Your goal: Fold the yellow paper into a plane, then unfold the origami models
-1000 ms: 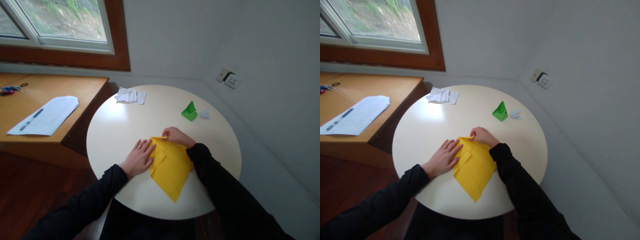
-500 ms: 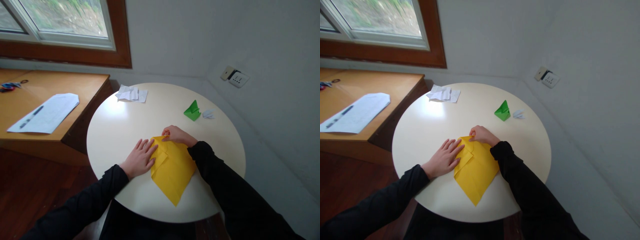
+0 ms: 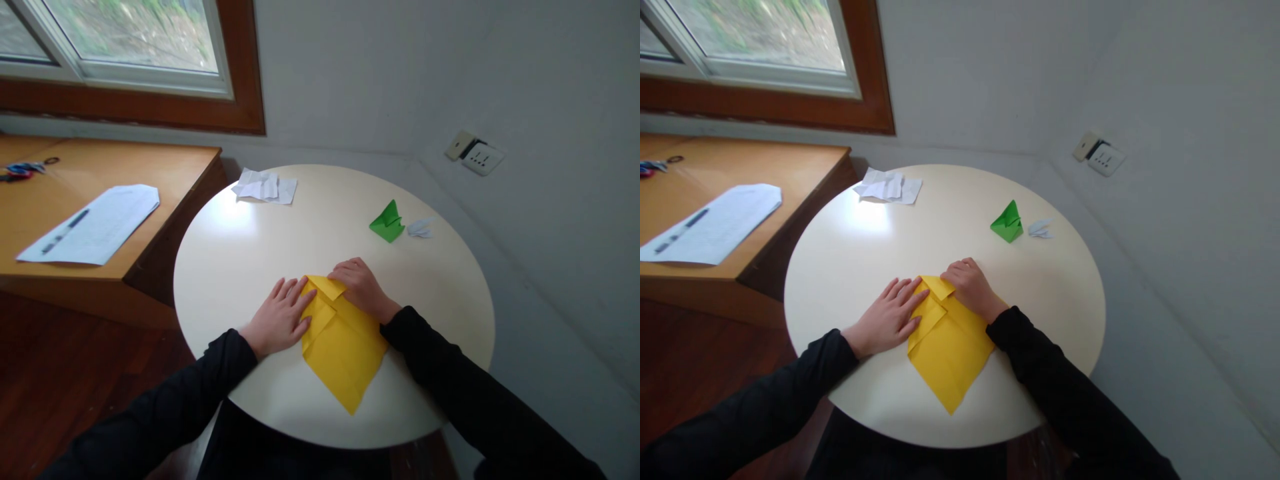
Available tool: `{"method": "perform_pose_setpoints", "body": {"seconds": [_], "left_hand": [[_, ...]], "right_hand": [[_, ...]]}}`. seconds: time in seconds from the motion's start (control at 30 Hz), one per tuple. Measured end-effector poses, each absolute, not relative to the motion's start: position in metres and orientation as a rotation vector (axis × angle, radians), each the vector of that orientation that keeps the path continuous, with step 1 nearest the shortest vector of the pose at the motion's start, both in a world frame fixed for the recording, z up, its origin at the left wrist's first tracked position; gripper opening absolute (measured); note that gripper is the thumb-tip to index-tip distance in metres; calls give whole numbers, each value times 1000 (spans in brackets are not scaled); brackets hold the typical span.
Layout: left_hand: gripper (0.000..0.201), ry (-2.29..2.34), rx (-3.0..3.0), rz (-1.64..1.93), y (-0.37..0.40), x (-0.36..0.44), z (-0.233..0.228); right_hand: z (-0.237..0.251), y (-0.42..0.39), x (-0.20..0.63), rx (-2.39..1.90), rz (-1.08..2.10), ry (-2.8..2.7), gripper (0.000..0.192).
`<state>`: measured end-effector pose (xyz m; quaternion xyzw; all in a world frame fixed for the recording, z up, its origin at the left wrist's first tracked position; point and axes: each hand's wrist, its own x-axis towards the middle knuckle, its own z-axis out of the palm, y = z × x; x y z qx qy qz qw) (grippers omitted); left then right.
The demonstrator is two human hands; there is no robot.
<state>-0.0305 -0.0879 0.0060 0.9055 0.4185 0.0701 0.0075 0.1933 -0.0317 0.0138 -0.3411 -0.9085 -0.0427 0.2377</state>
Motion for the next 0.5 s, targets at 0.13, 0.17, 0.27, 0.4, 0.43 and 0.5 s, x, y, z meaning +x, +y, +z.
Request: {"method": "perform_pose_setpoints", "body": {"seconds": [0.13, 0.17, 0.27, 0.4, 0.43, 0.5], "left_hand": [[51, 1303, 2835, 214, -88, -30, 6], [51, 1303, 2835, 215, -88, -30, 6], [50, 1303, 2827, 222, -88, -30, 6], [50, 1291, 2814, 251, -88, -30, 6], [50, 1292, 2814, 265, -89, -30, 6], [50, 1292, 2820, 296, -89, -30, 7]], "right_hand": [[9, -35, 198, -742, -230, -2528, 25], [8, -35, 199, -720, -226, -2532, 25], [5, -33, 201, -685, -137, -2525, 25], [3, -30, 203, -711, 12, -2533, 27], [3, -29, 204, -727, 33, -2540, 29], [3, -28, 204, -746, 56, -2560, 32]]}}
